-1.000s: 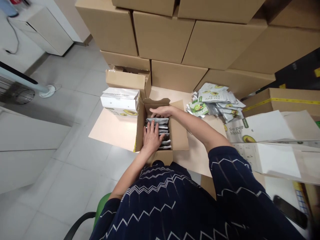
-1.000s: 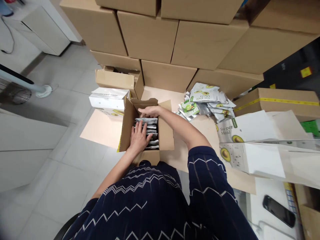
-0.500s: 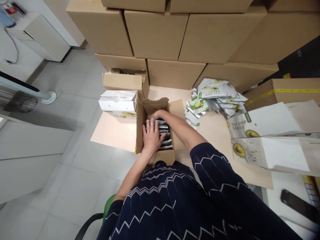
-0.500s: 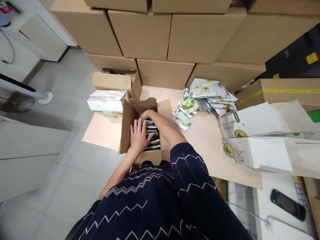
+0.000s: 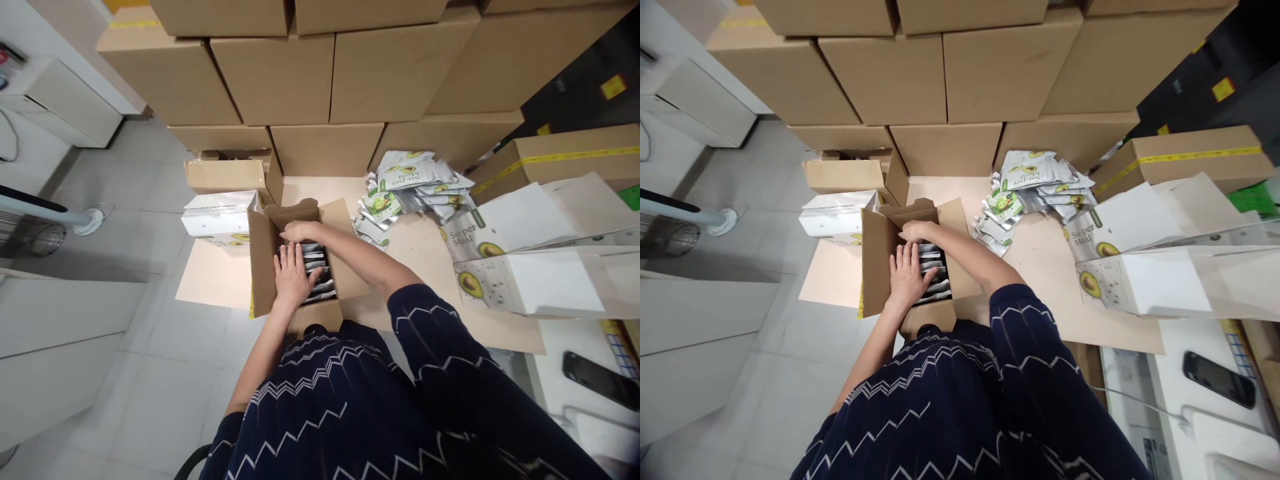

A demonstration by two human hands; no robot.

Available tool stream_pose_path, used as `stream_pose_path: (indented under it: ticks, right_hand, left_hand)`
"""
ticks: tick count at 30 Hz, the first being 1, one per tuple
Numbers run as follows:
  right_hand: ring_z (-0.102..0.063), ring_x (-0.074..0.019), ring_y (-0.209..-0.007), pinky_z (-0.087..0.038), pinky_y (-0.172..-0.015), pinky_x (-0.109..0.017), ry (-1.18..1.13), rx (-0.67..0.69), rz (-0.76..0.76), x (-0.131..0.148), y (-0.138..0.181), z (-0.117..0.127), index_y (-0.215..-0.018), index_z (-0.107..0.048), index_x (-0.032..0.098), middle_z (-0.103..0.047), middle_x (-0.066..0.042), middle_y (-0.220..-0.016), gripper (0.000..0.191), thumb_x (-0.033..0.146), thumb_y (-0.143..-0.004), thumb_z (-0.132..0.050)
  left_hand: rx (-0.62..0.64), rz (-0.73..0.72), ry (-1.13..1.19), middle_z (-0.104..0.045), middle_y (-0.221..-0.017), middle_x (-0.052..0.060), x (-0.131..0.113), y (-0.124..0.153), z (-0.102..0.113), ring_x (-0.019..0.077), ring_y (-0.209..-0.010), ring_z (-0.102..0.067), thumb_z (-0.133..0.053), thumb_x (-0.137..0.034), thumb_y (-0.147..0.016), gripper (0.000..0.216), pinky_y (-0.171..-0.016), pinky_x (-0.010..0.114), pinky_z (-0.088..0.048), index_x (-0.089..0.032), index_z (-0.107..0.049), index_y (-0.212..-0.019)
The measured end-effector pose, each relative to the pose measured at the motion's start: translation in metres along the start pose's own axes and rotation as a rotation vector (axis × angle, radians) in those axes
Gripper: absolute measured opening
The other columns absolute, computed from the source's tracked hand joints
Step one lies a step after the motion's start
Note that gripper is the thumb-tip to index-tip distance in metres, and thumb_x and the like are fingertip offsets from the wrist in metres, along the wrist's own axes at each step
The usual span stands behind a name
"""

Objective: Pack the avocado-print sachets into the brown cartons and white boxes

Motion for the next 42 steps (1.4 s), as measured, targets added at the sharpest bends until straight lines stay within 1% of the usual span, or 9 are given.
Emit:
stream_pose_path:
  ticks: [3, 6, 8, 11, 14, 17, 22, 34, 42]
  right_hand:
    - [-0.070, -0.0195, -0.092, -0.052, -0.080, -0.024, -0.220, -0.127, 0.077, -0.006, 0.049, 0.022, -0.102, -0.072, 0.005, -0.073, -0.019, -0.107, 0.037, 0.032, -0.098, -0.047]
    - [-0.067, -0.0117, -0.065, -0.053, -0.067, -0.022, -0.606, -0.292, 0.164, -0.043, 0.112, 0.044, -0.102, -0.071, 0.013, -0.076, -0.010, -0.087, 0.040, 0.048, -0.093, -0.054]
    - [-0.065, -0.0105, -0.060, -0.052, -0.063, -0.021, -0.712, -0.516, 0.050, -0.090, 0.142, 0.052, -0.100, -0.070, 0.013, -0.075, -0.008, -0.082, 0.041, 0.051, -0.091, -0.056]
    - [-0.068, -0.0139, -0.070, -0.051, -0.066, -0.023, -0.596, -0.783, -0.348, -0.163, 0.156, 0.037, -0.099, -0.070, 0.012, -0.074, -0.009, -0.086, 0.035, 0.042, -0.092, -0.054]
    - [-0.067, -0.0211, -0.096, -0.048, -0.084, -0.027, -0.315, -0.604, -0.635, -0.202, 0.132, -0.008, -0.110, -0.068, 0.010, -0.072, -0.013, -0.107, 0.033, 0.034, -0.088, -0.060]
    - [-0.058, -0.0275, -0.114, -0.043, -0.093, -0.033, -0.139, -0.386, -0.705, -0.208, 0.105, -0.058, -0.129, -0.055, 0.009, -0.061, -0.019, -0.130, 0.050, 0.036, -0.087, -0.062]
    - [-0.057, -0.0294, -0.110, -0.043, -0.088, -0.035, 0.007, -0.436, -0.702, -0.196, 0.095, -0.101, -0.131, -0.051, 0.012, -0.053, -0.018, -0.133, 0.044, 0.025, -0.089, -0.054]
    - [-0.060, -0.0203, -0.096, -0.044, -0.082, -0.027, -0.091, -0.496, -0.493, -0.194, 0.128, -0.131, -0.118, -0.062, 0.014, -0.058, -0.012, -0.116, 0.036, 0.026, -0.084, -0.064]
    - [-0.065, -0.0225, -0.091, -0.044, -0.076, -0.026, -0.077, -0.138, -0.460, -0.194, 0.129, -0.128, -0.094, -0.074, 0.013, -0.070, -0.012, -0.102, 0.023, 0.019, -0.072, -0.074]
  left_hand:
    - [-0.016, -0.008, 0.003, -0.028, -0.159, 0.018, 0.001, 0.001, -0.002, 0.0365, -0.149, -0.018, -0.036, -0.065, -0.091, 0.086, -0.119, 0.055, -0.018, -0.005, -0.026, -0.152]
    - [-0.029, -0.016, 0.007, -0.028, -0.159, 0.018, 0.001, 0.001, -0.003, 0.0366, -0.149, -0.018, -0.035, -0.065, -0.091, 0.085, -0.119, 0.055, -0.018, -0.006, -0.026, -0.152]
    - [-0.037, -0.018, 0.012, -0.028, -0.159, 0.018, 0.000, 0.001, -0.002, 0.0365, -0.149, -0.019, -0.035, -0.064, -0.091, 0.085, -0.119, 0.055, -0.018, -0.006, -0.026, -0.152]
    - [-0.039, -0.016, 0.021, -0.028, -0.159, 0.019, 0.000, 0.001, -0.001, 0.0371, -0.148, -0.019, -0.037, -0.064, -0.091, 0.085, -0.119, 0.055, -0.019, -0.005, -0.027, -0.152]
    - [-0.043, -0.012, 0.022, -0.029, -0.158, 0.019, 0.000, 0.001, -0.001, 0.0373, -0.148, -0.020, -0.037, -0.064, -0.091, 0.085, -0.119, 0.055, -0.019, -0.006, -0.028, -0.152]
    - [-0.052, -0.014, 0.013, -0.029, -0.158, 0.018, 0.000, 0.001, -0.002, 0.0369, -0.148, -0.020, -0.036, -0.064, -0.091, 0.084, -0.119, 0.055, -0.019, -0.006, -0.028, -0.152]
    - [-0.044, -0.013, 0.022, -0.029, -0.159, 0.018, 0.000, 0.002, -0.002, 0.0360, -0.148, -0.020, -0.036, -0.064, -0.091, 0.084, -0.119, 0.054, -0.019, -0.006, -0.028, -0.152]
    - [-0.048, -0.018, 0.046, -0.029, -0.159, 0.017, 0.001, 0.003, -0.002, 0.0374, -0.148, -0.019, -0.034, -0.064, -0.092, 0.084, -0.119, 0.055, -0.017, -0.006, -0.028, -0.152]
    - [-0.052, -0.015, 0.037, -0.029, -0.159, 0.018, 0.002, 0.002, -0.005, 0.0368, -0.148, -0.019, -0.035, -0.063, -0.092, 0.083, -0.119, 0.055, -0.017, -0.006, -0.027, -0.152]
Point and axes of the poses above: each hand's wrist, its own y-axis away from the middle knuckle, its own z-axis out of the back of the hand, x = y × z, the point moved 4 cm from there along -y, towards the middle knuckle
